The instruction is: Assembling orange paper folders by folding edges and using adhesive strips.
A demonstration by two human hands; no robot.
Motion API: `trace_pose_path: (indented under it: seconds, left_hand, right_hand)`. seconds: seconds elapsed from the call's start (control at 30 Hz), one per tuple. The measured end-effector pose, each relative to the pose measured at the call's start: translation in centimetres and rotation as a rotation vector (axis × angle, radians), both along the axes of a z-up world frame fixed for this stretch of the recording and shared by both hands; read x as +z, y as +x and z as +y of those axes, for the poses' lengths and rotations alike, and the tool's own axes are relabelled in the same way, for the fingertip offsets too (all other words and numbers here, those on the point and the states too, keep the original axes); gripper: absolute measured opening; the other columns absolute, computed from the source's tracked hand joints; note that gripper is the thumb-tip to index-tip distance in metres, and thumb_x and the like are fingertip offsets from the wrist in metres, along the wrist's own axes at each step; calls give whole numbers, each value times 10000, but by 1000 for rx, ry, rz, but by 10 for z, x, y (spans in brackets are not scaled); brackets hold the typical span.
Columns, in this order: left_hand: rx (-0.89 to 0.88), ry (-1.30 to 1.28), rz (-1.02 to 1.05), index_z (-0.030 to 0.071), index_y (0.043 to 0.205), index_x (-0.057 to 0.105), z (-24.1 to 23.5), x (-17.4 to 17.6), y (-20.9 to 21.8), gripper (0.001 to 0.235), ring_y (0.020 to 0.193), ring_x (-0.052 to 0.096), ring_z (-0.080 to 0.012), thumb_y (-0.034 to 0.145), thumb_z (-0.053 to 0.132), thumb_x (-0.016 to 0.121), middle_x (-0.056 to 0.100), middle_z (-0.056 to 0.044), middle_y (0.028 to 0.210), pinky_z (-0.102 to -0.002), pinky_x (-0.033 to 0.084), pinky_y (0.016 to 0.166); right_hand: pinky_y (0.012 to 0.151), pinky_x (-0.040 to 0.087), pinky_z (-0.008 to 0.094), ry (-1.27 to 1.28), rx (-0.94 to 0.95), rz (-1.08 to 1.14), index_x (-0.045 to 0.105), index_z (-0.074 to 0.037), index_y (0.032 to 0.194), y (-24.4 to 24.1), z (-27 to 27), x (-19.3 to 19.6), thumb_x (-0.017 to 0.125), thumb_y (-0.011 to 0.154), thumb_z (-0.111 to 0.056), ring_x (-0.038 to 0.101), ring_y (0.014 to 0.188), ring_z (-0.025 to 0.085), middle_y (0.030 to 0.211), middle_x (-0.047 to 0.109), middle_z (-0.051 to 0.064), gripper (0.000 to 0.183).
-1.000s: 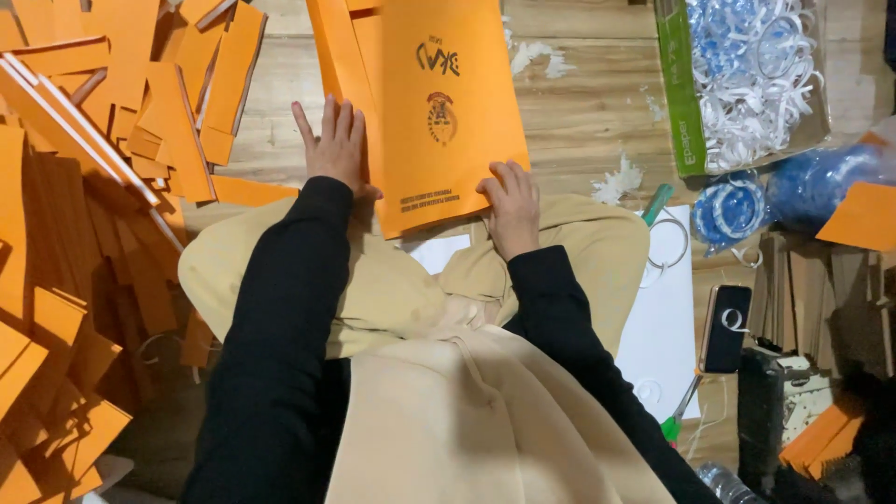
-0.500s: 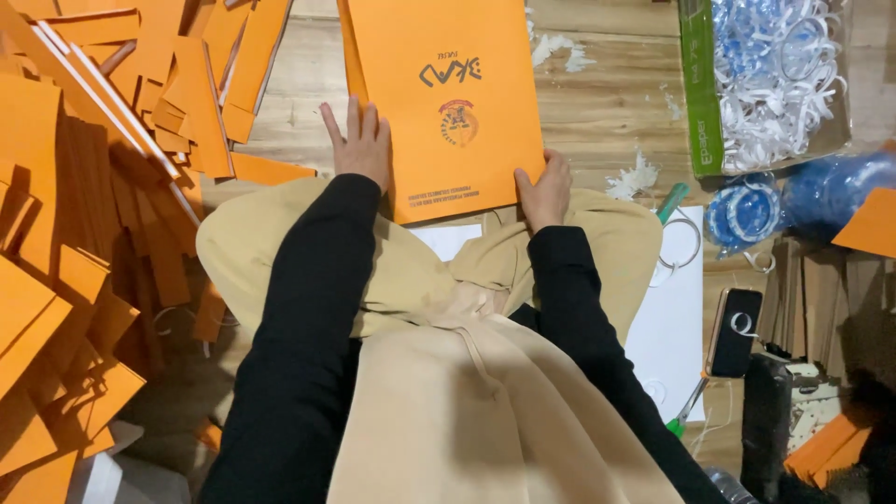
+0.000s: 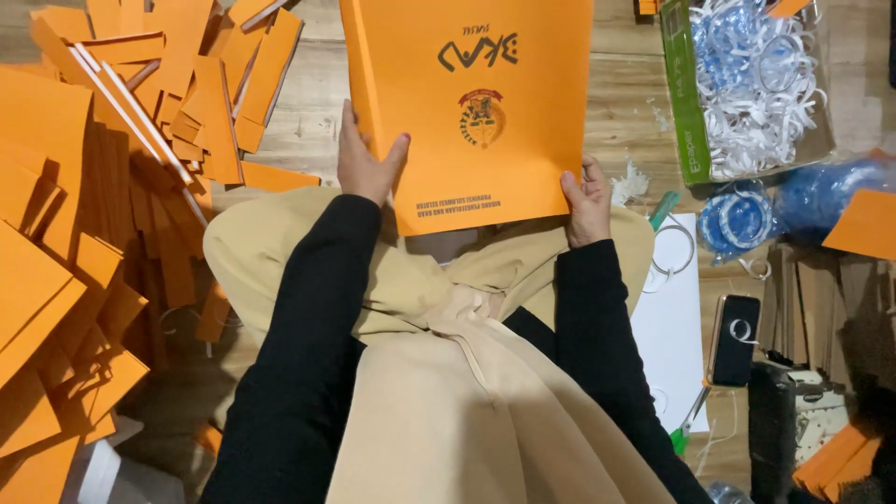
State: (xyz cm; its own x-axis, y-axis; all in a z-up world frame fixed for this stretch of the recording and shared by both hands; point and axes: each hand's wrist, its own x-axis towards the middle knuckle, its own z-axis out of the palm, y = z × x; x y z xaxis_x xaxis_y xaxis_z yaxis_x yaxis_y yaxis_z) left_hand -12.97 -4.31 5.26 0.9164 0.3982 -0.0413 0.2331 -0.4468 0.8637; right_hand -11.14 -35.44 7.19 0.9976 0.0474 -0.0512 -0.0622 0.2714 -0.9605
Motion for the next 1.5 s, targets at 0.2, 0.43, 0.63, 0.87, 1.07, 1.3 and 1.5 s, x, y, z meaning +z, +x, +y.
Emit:
trace_pose_path:
  seconds: [0.2,0.43,0.63,0.87,1.07,1.3,1.5]
  left_hand:
    - [79,-720,-407,158,1115,577,33,82,-15,262,781,555,-5,875,224,659,621,62,874,-201,522,790]
    - [12,-227,-660,103,1262,420,97,173,-62,219,1121,513,-304,1050,104,476,483,-169,1251,-453,486,934]
    - [21,-178,-540,81,1278,396,94,169,-46,283,1051,505,-289,1019,115,503,471,-175,1210,-424,498,865]
    - [57,-151,-380,55,1297,366,77,147,-42,364,968,497,-272,982,127,534,456,-183,1163,-391,513,784]
    - [97,-129,-253,34,1314,341,57,124,-42,436,898,490,-258,951,136,560,444,-190,1123,-364,526,715]
    - [22,-1,7,-10,1255,403,18,36,6,585,870,617,-365,852,346,633,514,-226,1093,-438,531,695]
    - [213,-442,93,145,847,650,9,-4,30,202,708,630,-152,836,341,604,638,-25,764,-285,569,503]
  right_hand:
    - [460,521,199,74,34,65,490,-59,1159,2,32,26,460,915,-359,632,621,126,776,626,57,388]
    - [645,481,224,-383,-63,134,527,-124,1162,51,39,-91,641,870,-225,585,797,155,1025,566,56,330]
    - [989,325,452,-1121,-222,314,359,-88,1269,57,59,-83,693,800,-432,397,1166,325,1204,381,120,671]
    - [852,422,425,-1318,-240,161,430,-105,1050,49,81,-49,778,698,-292,467,993,293,999,408,62,528]
    - [619,540,314,-589,-360,168,368,-81,1047,57,82,-65,484,922,-206,613,715,236,851,529,75,211]
    - [501,605,232,36,-456,432,433,-94,1045,65,65,-63,478,912,-161,644,551,172,731,556,59,156]
    - [478,605,233,-125,-372,411,426,-83,1032,60,61,-82,440,925,-136,643,530,163,701,553,58,120]
